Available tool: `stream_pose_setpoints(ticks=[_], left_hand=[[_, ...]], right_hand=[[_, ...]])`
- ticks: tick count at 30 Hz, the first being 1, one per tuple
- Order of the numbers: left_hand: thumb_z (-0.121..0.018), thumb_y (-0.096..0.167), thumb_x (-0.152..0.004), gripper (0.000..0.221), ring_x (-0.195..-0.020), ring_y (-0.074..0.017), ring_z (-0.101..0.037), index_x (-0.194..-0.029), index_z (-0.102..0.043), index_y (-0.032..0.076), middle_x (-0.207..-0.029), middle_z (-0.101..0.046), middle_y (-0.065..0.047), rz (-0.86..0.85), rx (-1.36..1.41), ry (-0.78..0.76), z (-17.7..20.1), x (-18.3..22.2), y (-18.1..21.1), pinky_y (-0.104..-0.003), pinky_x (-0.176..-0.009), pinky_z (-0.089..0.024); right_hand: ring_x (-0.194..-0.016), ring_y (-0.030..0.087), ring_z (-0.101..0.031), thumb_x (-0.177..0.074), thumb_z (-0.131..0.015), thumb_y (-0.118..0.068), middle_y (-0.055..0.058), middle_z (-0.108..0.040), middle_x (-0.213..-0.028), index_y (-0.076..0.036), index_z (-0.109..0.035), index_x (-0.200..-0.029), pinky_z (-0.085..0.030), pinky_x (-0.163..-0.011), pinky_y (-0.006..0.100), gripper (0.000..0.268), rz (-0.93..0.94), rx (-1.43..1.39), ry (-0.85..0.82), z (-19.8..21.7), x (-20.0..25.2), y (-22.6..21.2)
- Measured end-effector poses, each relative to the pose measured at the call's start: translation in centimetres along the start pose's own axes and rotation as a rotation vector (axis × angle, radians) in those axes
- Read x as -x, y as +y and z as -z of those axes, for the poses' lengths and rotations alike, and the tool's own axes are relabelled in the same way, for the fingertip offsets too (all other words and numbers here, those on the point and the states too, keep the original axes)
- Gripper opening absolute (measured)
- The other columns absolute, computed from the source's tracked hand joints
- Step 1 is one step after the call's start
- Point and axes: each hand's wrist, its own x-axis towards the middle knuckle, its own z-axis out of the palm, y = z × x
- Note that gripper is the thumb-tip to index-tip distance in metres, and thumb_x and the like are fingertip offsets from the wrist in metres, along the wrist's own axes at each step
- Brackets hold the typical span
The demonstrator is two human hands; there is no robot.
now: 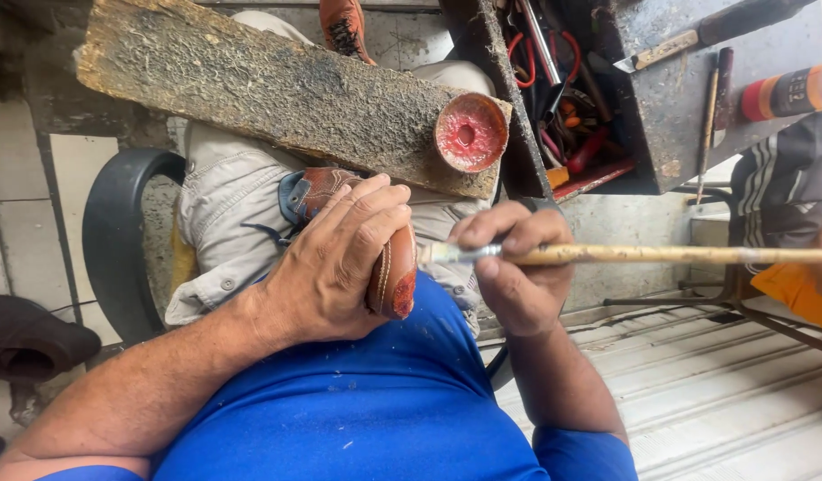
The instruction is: Applying a red coating or adhesive to the sole of a leather shoe using a brush
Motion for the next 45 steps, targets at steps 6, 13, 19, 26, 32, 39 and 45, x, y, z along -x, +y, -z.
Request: stream_pose_setpoints(ticks=[6,13,19,26,32,39,45], left_hand=[[-0.06,0.024,-0.098,0.051,-0.136,-0.0523,-0.056,-0.137,-0.045,-0.005,-0.142,-0.055,-0.03,0.031,-0.01,-0.049,-0.2,1.1,0.0,-0.063,-0.114,-0.046],[-0.058,0.023,-0.098,0.05,-0.136,-0.0524,-0.056,-0.137,-0.044,-0.004,-0.143,-0.055,-0.03,0.029,-0.005,-0.075,0.1,1.5,0.0,-0.062,-0.115,-0.044],[-0.062,0.023,-0.096,0.054,-0.138,-0.0513,-0.055,-0.139,-0.043,-0.004,-0.144,-0.054,-0.029,0.031,0.005,-0.104,0.0,1.7,-0.2,-0.061,-0.116,-0.043],[-0.064,0.028,-0.095,0.057,-0.139,-0.0502,-0.054,-0.139,-0.043,-0.002,-0.146,-0.054,-0.027,0.031,0.006,-0.133,0.1,1.9,-0.2,-0.062,-0.115,-0.043],[-0.063,0.03,-0.096,0.057,-0.139,-0.0501,-0.054,-0.138,-0.044,-0.002,-0.145,-0.054,-0.027,0.028,0.011,-0.147,0.2,1.9,-0.3,-0.061,-0.114,-0.044],[-0.061,0.035,-0.097,0.057,-0.135,-0.0508,-0.056,-0.137,-0.046,-0.004,-0.141,-0.055,-0.028,0.031,0.013,-0.115,0.2,1.1,-0.5,-0.063,-0.112,-0.045],[-0.066,0.036,-0.096,0.063,-0.132,-0.0492,-0.056,-0.138,-0.044,-0.005,-0.139,-0.054,-0.027,0.0,-0.048,-0.112,-0.7,0.8,-0.8,-0.062,-0.11,-0.044]], right_hand=[[-0.089,0.031,-0.065,-0.094,-0.07,-0.007,0.017,-0.064,-0.098,-0.013,-0.048,-0.101,-0.058,-0.087,0.045,0.024,-0.075,-0.036,-0.051,-0.1,-0.6,-0.4],[-0.089,0.032,-0.064,-0.094,-0.071,-0.009,0.018,-0.062,-0.098,-0.014,-0.047,-0.102,-0.058,-0.087,0.045,0.025,-0.136,-0.037,-0.066,0.0,-0.6,-0.4],[-0.091,0.03,-0.064,-0.093,-0.069,-0.007,0.016,-0.063,-0.098,-0.012,-0.049,-0.099,-0.057,-0.089,0.042,0.022,-0.138,-0.016,-0.027,-0.2,-0.9,-0.5],[-0.089,0.029,-0.068,-0.093,-0.07,-0.008,0.018,-0.064,-0.096,-0.012,-0.048,-0.098,-0.061,-0.083,0.039,0.023,-0.157,0.057,-0.012,-0.4,-0.7,-0.7],[-0.086,0.028,-0.068,-0.093,-0.071,-0.01,0.017,-0.063,-0.093,-0.013,-0.048,-0.1,-0.061,-0.079,0.036,0.025,-0.169,0.049,-0.017,-0.4,-0.7,-0.7],[-0.078,0.029,-0.067,-0.091,-0.07,-0.011,0.018,-0.062,-0.089,-0.012,-0.045,-0.099,-0.061,-0.071,0.035,0.026,-0.103,0.138,-0.028,-1.1,-0.4,-2.0],[-0.078,0.027,-0.066,-0.09,-0.067,-0.009,0.017,-0.064,-0.086,-0.012,-0.046,-0.1,-0.058,-0.078,0.036,0.024,0.003,0.368,-0.012,-1.8,-0.4,-3.9]])
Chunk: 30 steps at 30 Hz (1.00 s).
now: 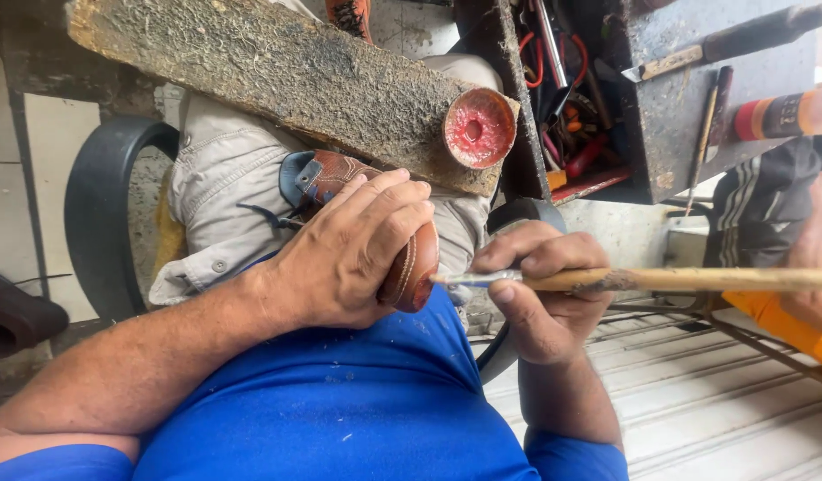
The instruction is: Applying a red coating or adhesive to the sole of a leather shoe using a brush
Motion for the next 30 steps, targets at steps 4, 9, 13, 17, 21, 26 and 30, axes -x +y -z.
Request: stream_pose_setpoints(ticks=[4,9,13,17,21,26,30], left_hand=[[-0.063,0.027,-0.089,0.06,-0.129,-0.0468,-0.057,-0.137,-0.048,-0.004,-0.137,-0.057,-0.025,0.0,-0.031,0.034,-0.8,-0.5,-0.3,-0.058,-0.106,-0.046],[-0.068,0.032,-0.079,0.07,-0.12,-0.0458,-0.058,-0.136,-0.047,-0.003,-0.131,-0.057,-0.023,0.004,-0.044,0.013,-1.0,-1.2,-0.6,-0.059,-0.096,-0.048],[-0.077,0.034,-0.065,0.081,-0.114,-0.0408,-0.055,-0.131,-0.048,-0.005,-0.127,-0.056,-0.021,-0.021,-0.025,0.002,-1.2,-1.7,-1.2,-0.052,-0.094,-0.046],[-0.081,0.042,-0.059,0.098,-0.122,-0.0422,-0.055,-0.138,-0.047,-0.003,-0.134,-0.054,-0.022,-0.007,-0.088,-0.035,-1.8,-1.3,-1.6,-0.055,-0.098,-0.048],[-0.081,0.035,-0.057,0.094,-0.118,-0.0424,-0.056,-0.135,-0.048,-0.005,-0.13,-0.055,-0.023,-0.023,-0.005,-0.025,-1.6,-1.6,-2.0,-0.052,-0.1,-0.046],[-0.085,0.026,-0.054,0.096,-0.119,-0.0458,-0.056,-0.134,-0.044,-0.009,-0.127,-0.054,-0.026,-0.031,0.118,0.0,0.1,-2.1,-2.2,-0.054,-0.109,-0.045],[-0.085,0.015,-0.054,0.097,-0.121,-0.0477,-0.056,-0.135,-0.038,-0.01,-0.126,-0.054,-0.026,-0.051,0.249,-0.007,0.8,-2.1,-2.4,-0.056,-0.112,-0.044]], right_hand=[[-0.079,0.027,-0.066,-0.091,-0.069,-0.011,0.018,-0.063,-0.085,-0.01,-0.046,-0.1,-0.06,-0.074,0.037,0.025,0.057,0.146,0.035,0.1,0.0,-0.5],[-0.077,0.025,-0.07,-0.087,-0.071,-0.007,0.019,-0.067,-0.086,-0.01,-0.047,-0.096,-0.061,-0.071,0.031,0.026,0.14,0.313,-0.086,0.8,-0.8,-1.3],[-0.08,0.026,-0.072,-0.088,-0.071,-0.006,0.019,-0.069,-0.087,-0.01,-0.049,-0.095,-0.064,-0.071,0.033,0.024,0.162,0.345,-0.205,1.2,-1.7,-2.0],[-0.074,0.029,-0.072,-0.089,-0.068,-0.006,0.022,-0.068,-0.086,-0.009,-0.046,-0.087,-0.066,-0.069,0.038,0.021,0.215,0.376,-0.312,1.2,-2.4,-2.4],[-0.071,0.028,-0.071,-0.089,-0.065,-0.001,0.018,-0.065,-0.084,-0.009,-0.047,-0.087,-0.066,-0.066,0.039,0.02,0.317,0.301,-0.379,1.1,-2.7,-1.8],[-0.075,0.028,-0.071,-0.091,-0.066,-0.003,0.018,-0.071,-0.093,-0.009,-0.051,-0.086,-0.06,-0.067,0.036,0.017,0.21,0.369,-0.461,1.2,-2.2,0.2],[-0.082,0.025,-0.069,-0.088,-0.071,-0.004,0.013,-0.067,-0.091,-0.011,-0.053,-0.093,-0.064,-0.078,0.037,0.02,0.149,-0.091,-0.11,0.8,-1.4,1.8]])
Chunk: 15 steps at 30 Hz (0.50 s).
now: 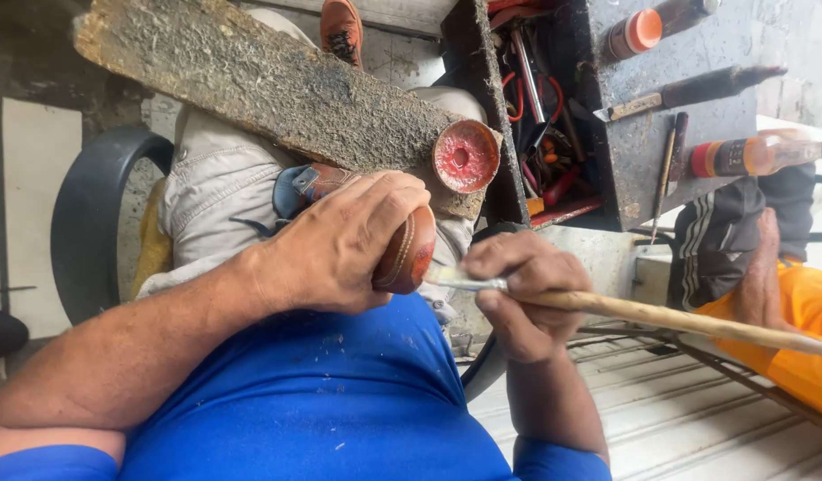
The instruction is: Applying a red coating or adhesive to the sole of a leather shoe using a brush
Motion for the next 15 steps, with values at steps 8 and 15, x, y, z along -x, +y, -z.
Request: stream_pose_setpoints(ticks=[8,15], left_hand=[[-0.087,0.026,-0.079,0.088,-0.12,-0.0424,-0.06,-0.142,-0.034,-0.007,-0.118,-0.059,-0.02,-0.029,0.075,0.025,2.1,0.8,-0.9,-0.057,-0.116,-0.046],[-0.09,0.04,-0.055,0.122,-0.111,-0.0183,-0.071,-0.153,-0.032,-0.003,-0.124,-0.068,-0.012,0.188,0.391,-0.036,10.1,-1.1,-0.9,-0.03,-0.107,-0.057]], right_hand=[[-0.079,0.016,-0.061,-0.096,-0.07,-0.003,0.008,-0.06,-0.092,-0.01,-0.057,-0.091,-0.054,-0.07,0.026,0.016,-0.18,0.293,0.017,5.6,-1.2,5.5],[-0.084,0.017,-0.062,-0.089,-0.072,-0.001,0.006,-0.065,-0.089,-0.008,-0.069,-0.092,-0.051,-0.08,0.03,0.008,-0.286,0.782,-0.013,8.7,-3.0,10.5]])
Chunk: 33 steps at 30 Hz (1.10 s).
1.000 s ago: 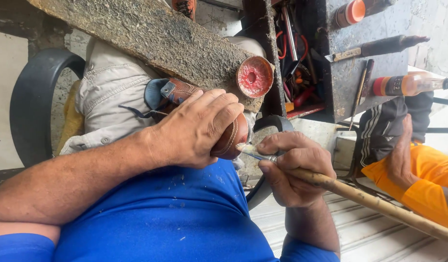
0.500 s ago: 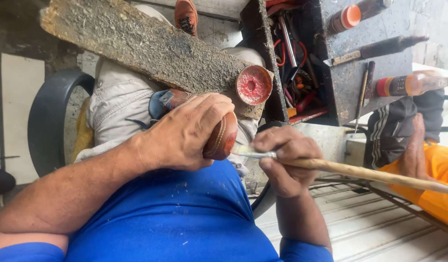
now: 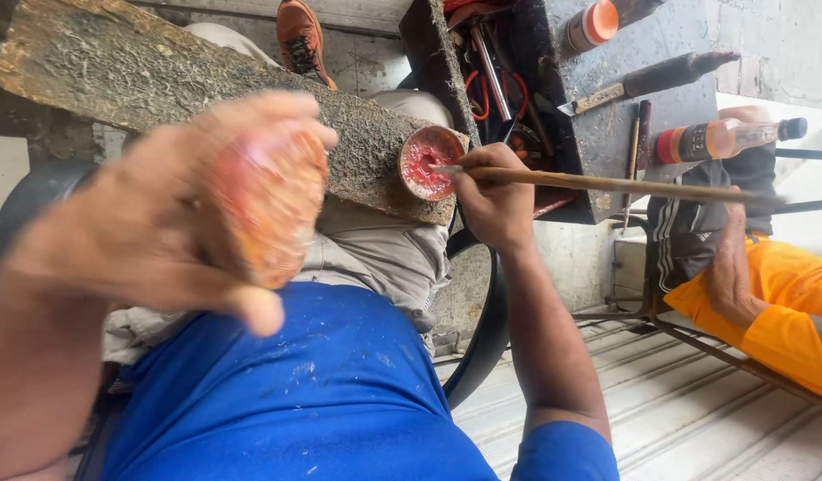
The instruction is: Applying a red coating or adhesive to the sole of a leather shoe using a brush
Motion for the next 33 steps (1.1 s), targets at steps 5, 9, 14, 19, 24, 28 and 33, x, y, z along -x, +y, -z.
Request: stream_pose_setpoints(ticks=[5,9,14,19,24,28,33], left_hand=[[-0.072,0.035,-0.048,0.128,-0.128,-0.0321,-0.062,-0.156,-0.021,-0.011,-0.139,-0.057,-0.024,0.221,0.374,0.046,2.3,-0.1,1.7,-0.044,-0.107,-0.056],[-0.076,0.042,-0.071,0.098,-0.117,-0.0273,-0.072,-0.149,-0.037,-0.004,-0.133,-0.066,-0.018,0.208,0.555,0.012,2.2,1.4,-2.2,-0.041,-0.098,-0.066],[-0.072,0.038,-0.077,0.077,-0.094,-0.0305,-0.079,-0.137,-0.053,-0.006,-0.113,-0.073,-0.018,0.29,0.708,0.184,2.0,0.1,-0.8,-0.042,-0.076,-0.07],[-0.08,0.047,-0.091,0.069,-0.084,-0.0295,-0.08,-0.126,-0.058,-0.009,-0.104,-0.076,-0.019,0.232,0.898,0.081,2.2,-0.3,-3.4,-0.04,-0.067,-0.068],[-0.069,0.056,-0.089,0.101,-0.106,-0.0226,-0.067,-0.162,-0.026,0.0,-0.131,-0.064,-0.014,0.375,0.834,-0.088,-0.5,0.2,-4.9,-0.038,-0.078,-0.06],[-0.063,0.058,-0.085,0.105,-0.119,-0.0233,-0.061,-0.162,-0.023,-0.002,-0.143,-0.057,-0.015,0.372,0.74,-0.078,-1.2,0.0,-5.5,-0.041,-0.09,-0.056],[-0.064,0.061,-0.09,0.098,-0.099,-0.0194,-0.065,-0.157,-0.034,-0.004,-0.122,-0.065,-0.014,0.364,0.815,-0.046,-1.8,-0.4,-5.0,-0.034,-0.077,-0.056]], right_hand=[[-0.08,0.017,-0.063,-0.087,-0.072,-0.003,0.005,-0.065,-0.089,-0.01,-0.069,-0.095,-0.052,-0.075,0.029,0.011,0.025,0.065,-0.019,-1.3,-0.3,1.5],[-0.075,0.014,-0.062,-0.087,-0.084,-0.007,0.003,-0.065,-0.084,-0.01,-0.068,-0.09,-0.05,-0.069,0.027,0.016,-0.032,0.045,0.01,-1.9,-0.2,2.1],[-0.071,0.015,-0.068,-0.086,-0.074,0.001,0.01,-0.069,-0.085,-0.006,-0.062,-0.093,-0.062,-0.063,0.028,0.015,-0.406,-0.412,0.209,-1.8,0.2,3.1],[-0.071,0.037,-0.076,-0.096,-0.064,0.001,0.024,-0.072,-0.104,-0.002,-0.041,-0.124,-0.065,-0.051,0.033,0.036,-0.673,-0.906,0.323,-1.9,1.1,4.2],[-0.045,0.008,-0.051,-0.093,-0.073,-0.016,-0.002,-0.05,-0.061,-0.02,-0.046,-0.073,-0.034,-0.037,0.02,0.034,-0.76,-1.133,0.607,-4.0,2.4,5.7],[-0.053,0.008,-0.056,-0.097,-0.06,-0.012,0.004,-0.063,-0.084,-0.017,-0.052,-0.083,-0.041,-0.042,0.017,0.016,-0.753,-1.342,0.597,-4.5,3.1,4.7],[-0.063,0.017,-0.068,-0.099,-0.067,-0.037,0.014,-0.068,-0.091,-0.01,-0.06,-0.088,-0.061,-0.057,0.029,0.03,-0.764,-1.376,0.617,-4.9,3.3,5.3]])
